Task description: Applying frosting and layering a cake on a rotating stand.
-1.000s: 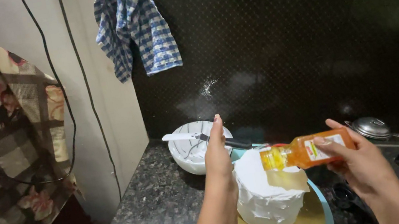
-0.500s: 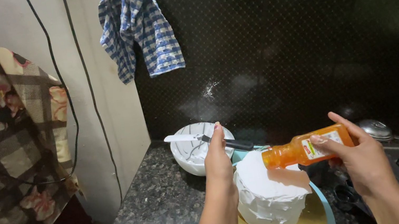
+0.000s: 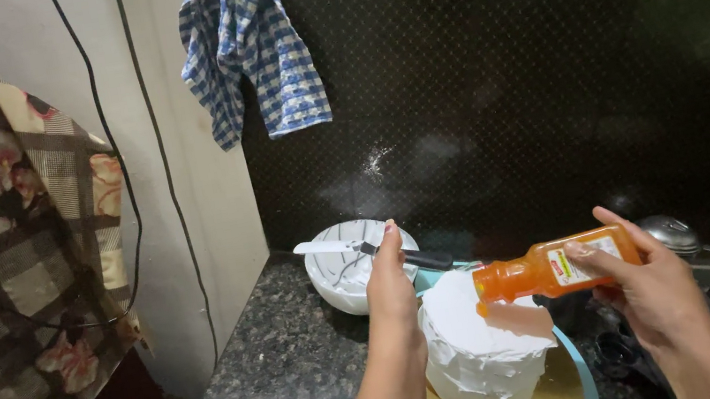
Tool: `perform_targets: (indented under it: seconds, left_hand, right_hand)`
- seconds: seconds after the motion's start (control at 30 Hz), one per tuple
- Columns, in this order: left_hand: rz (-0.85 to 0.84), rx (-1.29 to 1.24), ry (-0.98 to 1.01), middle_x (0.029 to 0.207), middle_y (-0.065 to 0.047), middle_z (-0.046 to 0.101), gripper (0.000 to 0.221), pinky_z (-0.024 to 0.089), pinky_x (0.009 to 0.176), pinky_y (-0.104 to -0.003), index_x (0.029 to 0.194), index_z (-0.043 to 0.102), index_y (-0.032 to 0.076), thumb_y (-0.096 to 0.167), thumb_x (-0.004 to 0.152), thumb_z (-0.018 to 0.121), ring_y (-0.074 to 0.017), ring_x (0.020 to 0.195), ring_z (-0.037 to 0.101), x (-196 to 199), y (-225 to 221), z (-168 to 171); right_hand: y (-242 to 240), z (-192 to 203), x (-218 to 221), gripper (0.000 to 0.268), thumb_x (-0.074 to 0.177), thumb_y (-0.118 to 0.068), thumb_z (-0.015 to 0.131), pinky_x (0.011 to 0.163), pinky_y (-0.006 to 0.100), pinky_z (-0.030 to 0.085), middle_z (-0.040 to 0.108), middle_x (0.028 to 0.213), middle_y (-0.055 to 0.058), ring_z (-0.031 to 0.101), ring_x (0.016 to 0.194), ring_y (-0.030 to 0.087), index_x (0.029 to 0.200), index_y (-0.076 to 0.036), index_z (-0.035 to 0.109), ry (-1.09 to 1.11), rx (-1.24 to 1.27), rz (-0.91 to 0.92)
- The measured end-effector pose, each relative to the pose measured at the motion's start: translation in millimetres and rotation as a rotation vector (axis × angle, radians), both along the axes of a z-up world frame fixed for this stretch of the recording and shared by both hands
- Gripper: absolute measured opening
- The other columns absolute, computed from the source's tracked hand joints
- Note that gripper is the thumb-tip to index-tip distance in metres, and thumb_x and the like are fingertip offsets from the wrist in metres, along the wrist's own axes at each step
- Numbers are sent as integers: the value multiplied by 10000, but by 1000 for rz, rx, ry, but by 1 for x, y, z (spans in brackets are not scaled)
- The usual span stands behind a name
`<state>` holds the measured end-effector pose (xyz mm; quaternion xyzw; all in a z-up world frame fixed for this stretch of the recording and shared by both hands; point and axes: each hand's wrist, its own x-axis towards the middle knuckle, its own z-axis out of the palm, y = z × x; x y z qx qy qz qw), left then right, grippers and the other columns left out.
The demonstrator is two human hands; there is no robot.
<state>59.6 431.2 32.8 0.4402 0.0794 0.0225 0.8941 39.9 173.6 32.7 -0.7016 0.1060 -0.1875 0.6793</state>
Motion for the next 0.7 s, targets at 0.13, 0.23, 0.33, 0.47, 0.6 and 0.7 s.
perform_targets:
  seconds: [0.13, 0.23, 0.33, 0.47, 0.6, 0.7]
  left_hand:
    - [-14, -3, -4, 1576, -135, 502, 800, 283, 1192, -388, 1482, 488, 6, 545, 895, 555, -263, 1463, 446, 0, -1, 1]
    - [1, 28, -4, 1610, -141, 437, 804, 219, 1210, -384, 1519, 457, 41, 541, 897, 555, -248, 1502, 373, 5, -3, -2]
    - [-7, 24, -8, 1635, -122, 389, 807, 193, 1217, -379, 1536, 434, 65, 537, 893, 559, -231, 1521, 336, 4, -4, -4]
    - [-10, 21, -9, 1636, -131, 387, 807, 196, 1220, -388, 1535, 436, 62, 537, 895, 564, -241, 1523, 335, 8, -5, -7]
    - [11, 11, -35, 1624, -122, 411, 794, 197, 1216, -373, 1518, 465, 65, 528, 883, 578, -227, 1516, 347, 9, -6, -7]
    - [16, 11, -36, 1611, -134, 428, 792, 208, 1217, -369, 1510, 480, 51, 528, 887, 584, -233, 1507, 360, 10, -6, -8]
  right_hand:
    - [2, 2, -3, 768, 769, -132, 819, 597, 259, 445, 684, 1018, 34, 605, 766, 102, 1503, -160, 595, -14, -19, -5]
    - [6, 7, -7, 747, 771, -138, 810, 588, 258, 454, 696, 1014, 30, 623, 770, 89, 1485, -175, 594, 13, -29, -36]
    - [5, 5, -7, 744, 752, -114, 830, 583, 259, 452, 700, 1026, 28, 613, 760, 94, 1464, -153, 619, -33, -127, -64]
    - [-1, 2, -3, 738, 755, -139, 823, 575, 254, 444, 705, 1017, 39, 613, 759, 95, 1465, -168, 626, -44, -75, -27]
    - [2, 6, -6, 754, 724, -143, 838, 578, 250, 453, 711, 1024, 37, 623, 760, 99, 1448, -173, 629, -45, -101, -44]
    - [4, 8, -7, 757, 717, -147, 848, 580, 249, 458, 711, 1008, 37, 613, 757, 99, 1444, -164, 635, -68, -151, -60]
